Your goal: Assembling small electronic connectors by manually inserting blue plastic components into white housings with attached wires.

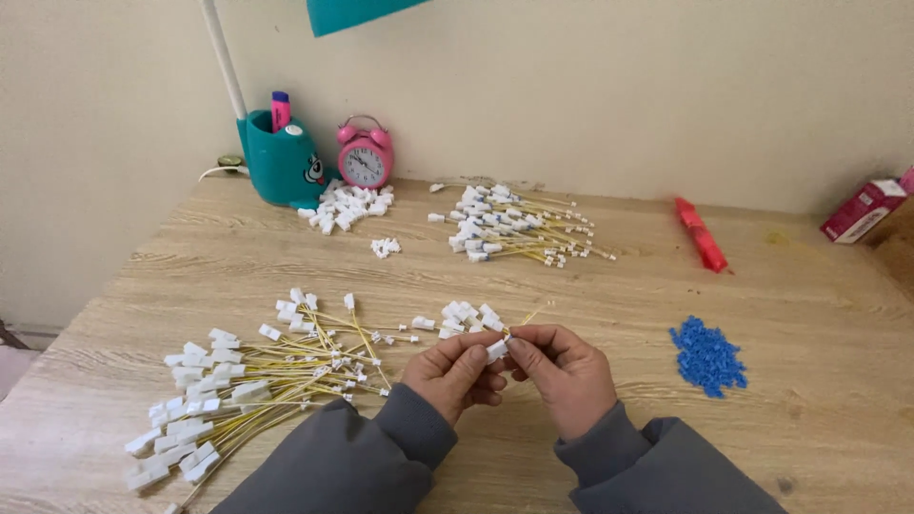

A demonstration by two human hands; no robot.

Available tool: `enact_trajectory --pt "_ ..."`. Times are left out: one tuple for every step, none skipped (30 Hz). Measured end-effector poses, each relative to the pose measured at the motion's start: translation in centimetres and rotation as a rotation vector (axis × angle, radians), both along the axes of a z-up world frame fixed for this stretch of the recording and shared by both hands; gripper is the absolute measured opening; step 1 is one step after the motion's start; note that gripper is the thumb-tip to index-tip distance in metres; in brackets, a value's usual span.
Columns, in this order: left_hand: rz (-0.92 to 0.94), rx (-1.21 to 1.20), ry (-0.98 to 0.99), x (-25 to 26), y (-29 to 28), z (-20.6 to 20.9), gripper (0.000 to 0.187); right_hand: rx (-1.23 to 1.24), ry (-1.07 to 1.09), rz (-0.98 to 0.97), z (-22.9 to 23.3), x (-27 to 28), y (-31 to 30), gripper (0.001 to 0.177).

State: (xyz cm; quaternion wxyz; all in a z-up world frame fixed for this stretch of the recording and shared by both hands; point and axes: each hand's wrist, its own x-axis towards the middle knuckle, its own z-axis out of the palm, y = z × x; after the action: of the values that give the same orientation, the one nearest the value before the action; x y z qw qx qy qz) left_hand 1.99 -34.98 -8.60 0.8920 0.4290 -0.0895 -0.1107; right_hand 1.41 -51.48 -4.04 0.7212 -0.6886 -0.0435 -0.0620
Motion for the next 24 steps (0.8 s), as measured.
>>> enact_trajectory --pt "-0.003 0.005 0.006 -0.1 0.1 -0.2 0.037 0.005 0.006 -0.003 0.2 -0.3 0.3 0.024" --pt "0.017 0.007 -0.012 -0.1 0.0 -0.3 0.036 0.006 0.043 -0.032 0.5 -0.6 0.5 0.024" --pt "0.036 0.009 -0.031 -0.2 0.0 -0.4 0.036 0.007 0.079 -0.061 0.8 -0.9 0.8 0.023" --pt "0.033 0.012 -0.029 0.0 0.1 -0.6 0.036 0.011 0.081 -0.064 0.6 -0.9 0.9 0.023" --pt "0.026 0.028 -0.049 0.1 0.1 -0.8 0.038 0.005 0.076 -0.090 0.4 -0.9 1.1 0.021" --pt "0.019 0.043 -0.068 0.1 0.2 -1.0 0.040 -0.001 0.072 -0.115 0.2 -1.0 1.4 0.018" --pt "0.015 0.047 -0.064 0.1 0.1 -0.9 0.040 0.002 0.075 -0.118 0.0 -1.3 1.4 0.018" --pt "0.059 0.071 -0.054 0.1 0.0 -0.8 0.037 -0.018 0.035 -0.100 -0.1 -1.4 1.4 0.022" --pt "0.103 0.095 -0.044 0.0 0.0 -0.7 0.035 -0.039 -0.005 -0.082 -0.2 -1.6 1.4 0.027" --pt "0.101 0.098 -0.044 0.2 0.1 -1.0 0.035 -0.036 -0.005 -0.083 -0.3 -1.7 1.4 0.027" --pt "0.106 0.067 -0.041 0.4 0.2 -1.4 0.034 -0.033 -0.044 -0.025 -0.5 -1.8 1.4 0.029" --pt "0.112 0.037 -0.035 0.6 0.4 -1.7 0.034 -0.029 -0.080 0.034 -0.6 -2.0 1.5 0.032" --pt "0.112 0.040 -0.033 0.6 0.4 -1.7 0.034 -0.025 -0.077 0.034 -0.6 -2.1 1.5 0.032" --pt "0.125 0.053 -0.048 0.6 0.5 -1.7 0.034 -0.036 -0.107 0.062 -0.6 -2.2 1.5 0.033" --pt "0.138 0.066 -0.063 0.7 0.5 -1.7 0.033 -0.046 -0.136 0.089 -0.6 -2.3 1.5 0.034" --pt "0.139 0.068 -0.061 0.5 0.5 -1.2 0.033 -0.044 -0.134 0.090 -0.6 -2.3 1.7 0.034" --pt "0.197 0.146 -0.102 0.3 0.4 -0.8 0.031 -0.038 -0.141 0.080 -0.6 -2.4 1.9 0.033" --pt "0.254 0.226 -0.142 0.0 0.4 -0.3 0.028 -0.032 -0.146 0.069 -0.6 -2.5 2.1 0.033" --pt "0.255 0.229 -0.139 -0.1 0.5 -0.2 0.028 -0.029 -0.143 0.070 -0.5 -2.7 2.1 0.033" --pt "0.264 0.244 -0.156 -0.2 0.5 -0.2 0.029 -0.084 -0.105 0.061 -0.4 -2.8 2.0 0.036" --pt "0.274 0.260 -0.174 -0.4 0.5 0.0 0.030 -0.139 -0.068 0.053 -0.2 -3.0 1.9 0.039" --pt "0.272 0.259 -0.174 -0.3 0.4 -0.3 0.030 -0.140 -0.068 0.052 -0.5 -3.0 2.0 0.039" --pt "0.285 0.263 -0.192 -0.2 0.3 -0.5 0.030 -0.136 -0.064 0.053 -0.7 -3.0 2.0 0.039" --pt "0.300 0.267 -0.210 -0.1 0.3 -0.8 0.029 -0.133 -0.059 0.056 -0.9 -3.1 2.1 0.040"
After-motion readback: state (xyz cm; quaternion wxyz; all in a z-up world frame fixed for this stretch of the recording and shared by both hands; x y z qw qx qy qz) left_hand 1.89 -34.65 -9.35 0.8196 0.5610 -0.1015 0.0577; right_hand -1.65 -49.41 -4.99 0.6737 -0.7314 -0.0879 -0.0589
